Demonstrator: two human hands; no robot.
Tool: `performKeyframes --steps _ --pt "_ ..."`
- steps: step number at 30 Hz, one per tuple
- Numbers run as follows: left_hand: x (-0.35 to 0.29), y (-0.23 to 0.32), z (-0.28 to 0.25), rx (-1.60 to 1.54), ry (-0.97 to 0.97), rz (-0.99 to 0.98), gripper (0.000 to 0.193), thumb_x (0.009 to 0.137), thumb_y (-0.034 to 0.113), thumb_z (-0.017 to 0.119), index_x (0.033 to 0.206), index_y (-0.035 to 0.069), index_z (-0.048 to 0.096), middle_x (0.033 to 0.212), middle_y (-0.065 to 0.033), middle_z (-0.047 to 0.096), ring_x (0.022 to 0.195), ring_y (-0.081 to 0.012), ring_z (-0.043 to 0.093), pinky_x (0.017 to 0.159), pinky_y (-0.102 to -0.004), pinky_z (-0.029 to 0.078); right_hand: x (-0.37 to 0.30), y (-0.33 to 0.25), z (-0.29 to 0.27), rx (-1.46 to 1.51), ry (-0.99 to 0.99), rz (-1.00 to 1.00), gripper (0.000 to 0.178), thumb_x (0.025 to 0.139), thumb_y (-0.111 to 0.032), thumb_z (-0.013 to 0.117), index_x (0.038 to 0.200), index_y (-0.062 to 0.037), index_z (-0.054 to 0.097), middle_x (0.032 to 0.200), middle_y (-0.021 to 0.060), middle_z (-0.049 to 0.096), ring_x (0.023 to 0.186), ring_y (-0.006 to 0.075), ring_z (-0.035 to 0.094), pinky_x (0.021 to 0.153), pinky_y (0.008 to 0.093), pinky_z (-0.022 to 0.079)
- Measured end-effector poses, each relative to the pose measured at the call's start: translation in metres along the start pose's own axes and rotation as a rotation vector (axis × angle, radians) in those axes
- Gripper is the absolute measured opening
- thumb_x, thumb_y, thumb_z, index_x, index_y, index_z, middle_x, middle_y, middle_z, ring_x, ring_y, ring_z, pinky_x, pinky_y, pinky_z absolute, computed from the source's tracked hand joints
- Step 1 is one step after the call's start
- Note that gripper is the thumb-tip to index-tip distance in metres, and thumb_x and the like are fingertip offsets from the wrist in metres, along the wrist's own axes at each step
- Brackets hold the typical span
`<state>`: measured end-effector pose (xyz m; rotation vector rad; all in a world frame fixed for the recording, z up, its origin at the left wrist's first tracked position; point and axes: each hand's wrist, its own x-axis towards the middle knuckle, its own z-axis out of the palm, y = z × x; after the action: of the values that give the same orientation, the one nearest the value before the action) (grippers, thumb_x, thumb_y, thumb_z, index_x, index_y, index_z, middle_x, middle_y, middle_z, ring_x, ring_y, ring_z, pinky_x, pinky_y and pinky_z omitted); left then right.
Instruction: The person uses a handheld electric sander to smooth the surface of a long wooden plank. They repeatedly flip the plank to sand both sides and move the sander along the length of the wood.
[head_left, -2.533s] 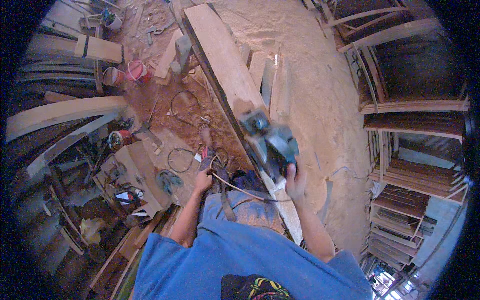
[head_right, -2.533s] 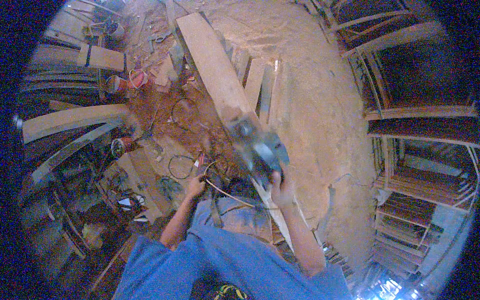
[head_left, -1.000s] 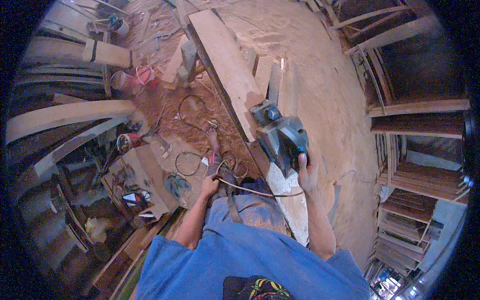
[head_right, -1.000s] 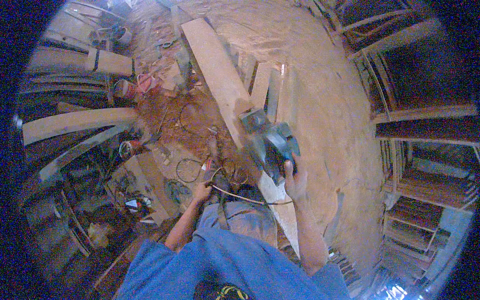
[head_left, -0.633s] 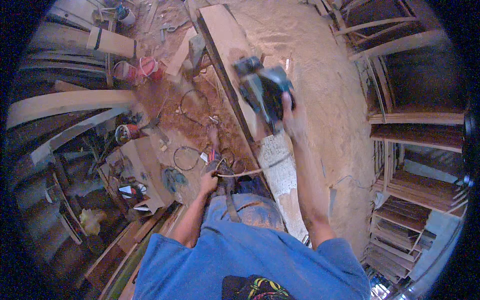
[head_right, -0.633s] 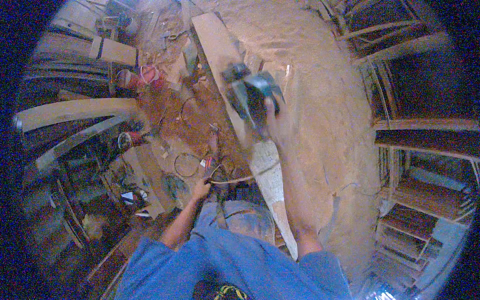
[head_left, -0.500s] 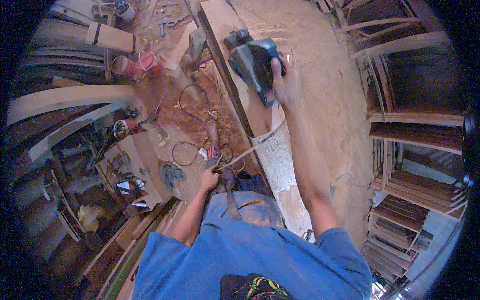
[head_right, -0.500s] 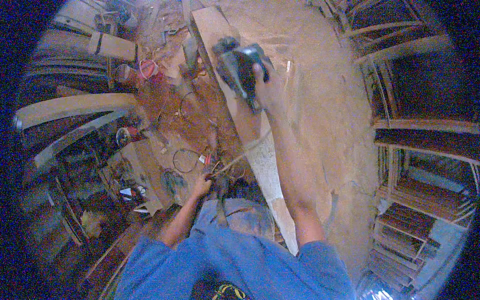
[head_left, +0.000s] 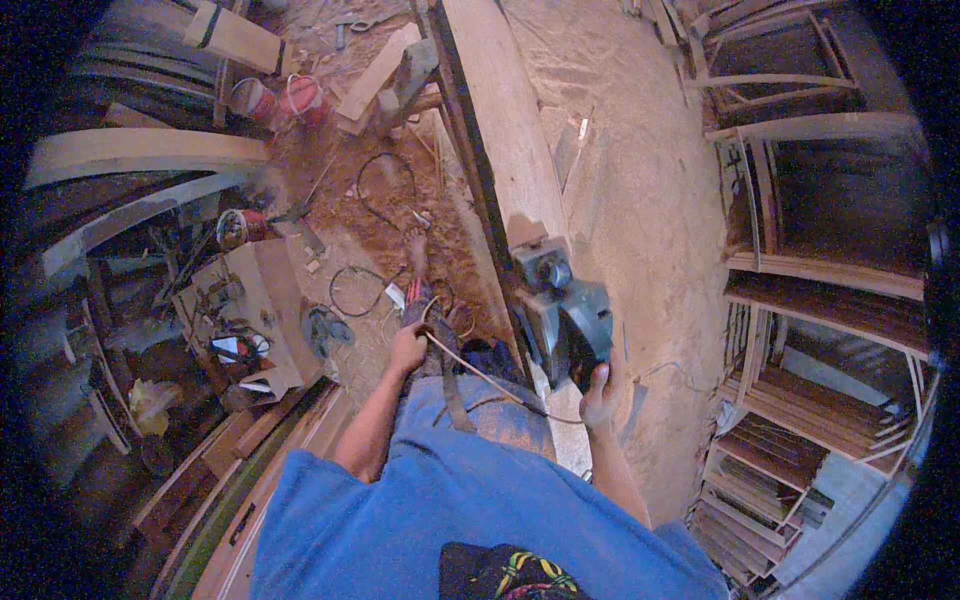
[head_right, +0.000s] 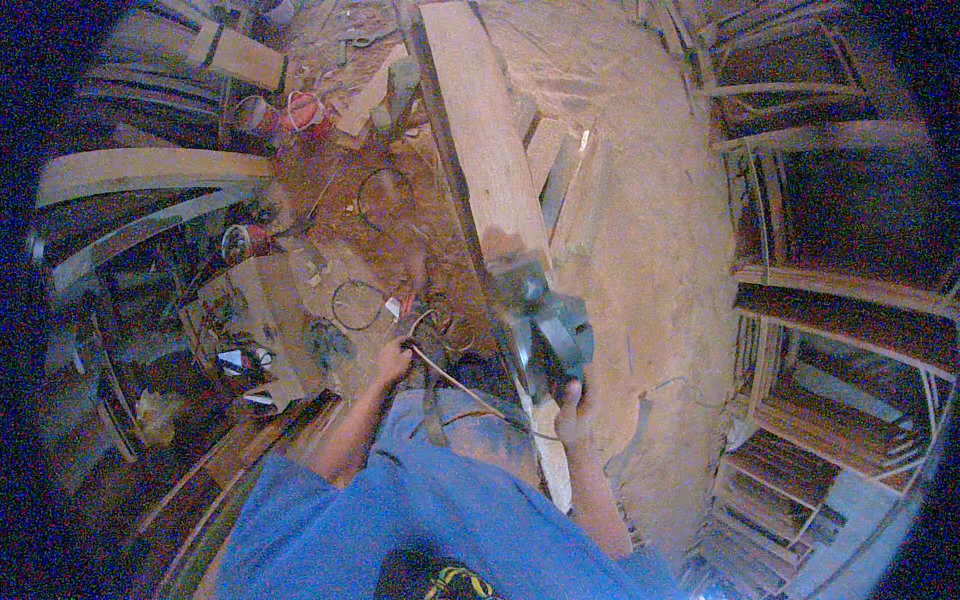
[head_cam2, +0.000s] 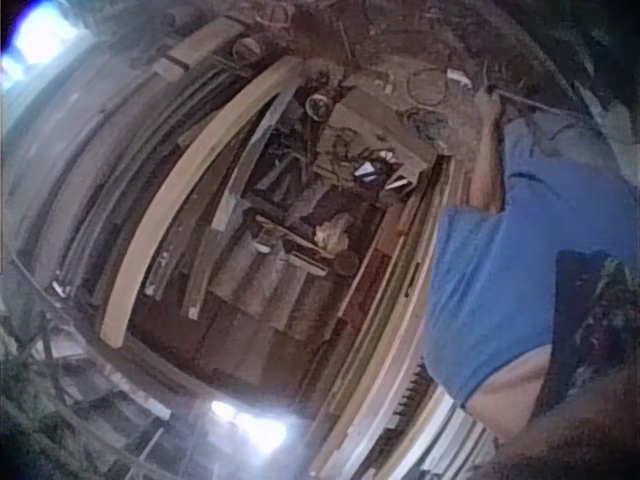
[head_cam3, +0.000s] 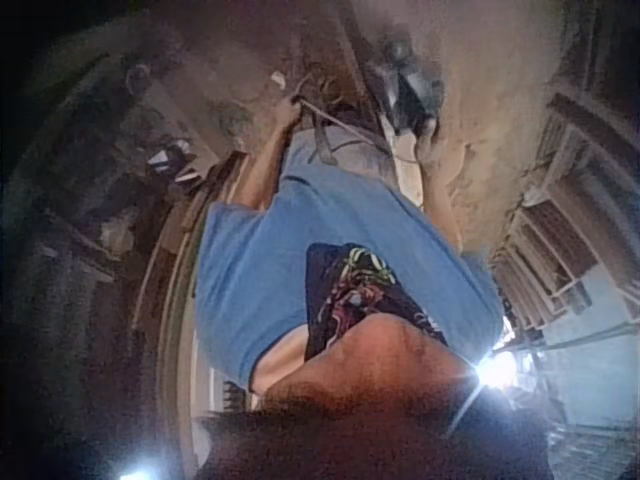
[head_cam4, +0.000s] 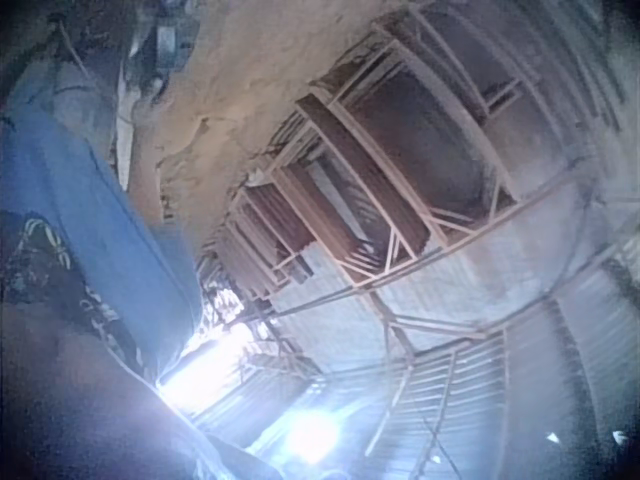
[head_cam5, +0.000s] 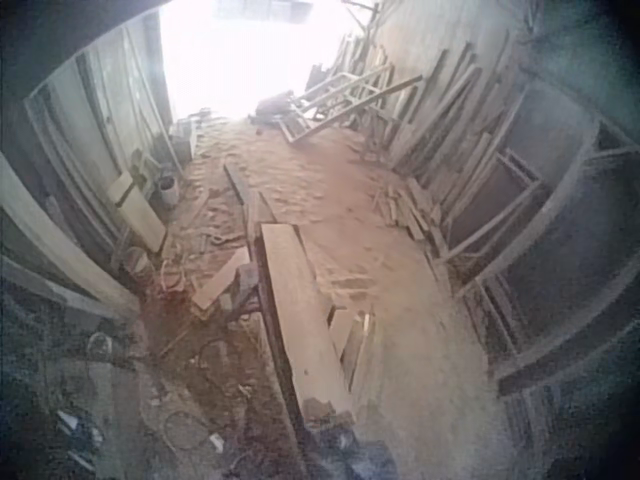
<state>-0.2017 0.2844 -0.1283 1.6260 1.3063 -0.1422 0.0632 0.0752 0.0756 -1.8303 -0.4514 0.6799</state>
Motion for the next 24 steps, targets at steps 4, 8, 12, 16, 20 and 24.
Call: performKeyframes --steps 4,8,12,16,20,24 --pt "0.000 0.004 -0.007 0.041 -0.053 0.029 0.037 0.079 0.016 0.054 0.110 0.008 0.073 0.106 -0.0198 0.072 0.103 -0.0376 0.067 0.093 -0.0448 0.052 0.001 0.002 -0.003 -0.076 -0.008 0.039 0.052 0.106 -0.034 0.046 0.141 0.0044 0.047 0.131 0.0180 0.059 0.119 0.0300 0.057 0.105 0.0421 0.044" --pt "-0.001 -0.005 -0.003 -0.047 0.021 0.003 0.036 0.080 0.015 0.055 0.110 0.008 0.073 0.105 -0.0187 0.072 0.102 -0.0362 0.068 0.092 -0.0433 0.053 0.084 -0.061 0.042 -0.221 -0.057 0.014 0.050 0.106 -0.033 0.046 0.139 0.0047 0.051 0.137 0.0225 0.057 0.128 0.0356 0.053 0.110 0.0420 0.039" --pt "-0.007 -0.004 -0.004 -0.096 -0.003 -0.044 0.034 0.080 0.014 0.054 0.109 0.007 0.072 0.106 -0.0184 0.072 0.102 -0.0347 0.068 0.091 -0.0426 0.053 0.193 -0.088 0.106 -0.177 0.029 -0.163 0.055 0.106 -0.044 0.045 0.139 -0.0011 0.054 0.133 0.0211 0.061 0.126 0.0338 0.055 0.108 0.0412 0.041" --pt "-0.009 0.002 -0.003 -0.122 0.018 -0.138 0.034 0.080 0.012 0.055 0.108 0.005 0.072 0.107 -0.0191 0.072 0.102 -0.0343 0.068 0.091 -0.0425 0.053 0.263 -0.105 0.145 0.011 0.026 -0.201 0.050 0.105 -0.043 0.050 0.125 0.0014 0.062 0.107 0.0067 0.068 0.096 0.0155 0.060 0.088 0.0303 0.049" --pt "0.014 -0.070 0.037 -0.290 0.099 -0.075 0.032 0.080 0.011 0.056 0.107 0.006 0.073 0.105 -0.0183 0.072 0.101 -0.0344 0.069 0.090 -0.0427 0.053 0.236 -0.097 0.131 0.043 -0.101 -0.042 0.051 0.106 -0.045 0.047 0.121 0.0002 0.064 0.103 0.0033 0.067 0.090 0.0135 0.060 0.086 0.0289 0.049" --pt "0.013 -0.043 0.023 -0.243 0.105 -0.078 0.031 0.079 0.011 0.056 0.103 0.008 0.074 0.102 -0.0178 0.073 0.099 -0.0340 0.069 0.090 -0.0420 0.053 0.121 -0.057 0.067 -0.142 0.034 0.031 0.046 0.107 -0.045 0.043 0.107 -0.0034 0.062 0.090 0.0026 0.061 0.077 0.0127 0.056 0.071 0.0286 0.049"
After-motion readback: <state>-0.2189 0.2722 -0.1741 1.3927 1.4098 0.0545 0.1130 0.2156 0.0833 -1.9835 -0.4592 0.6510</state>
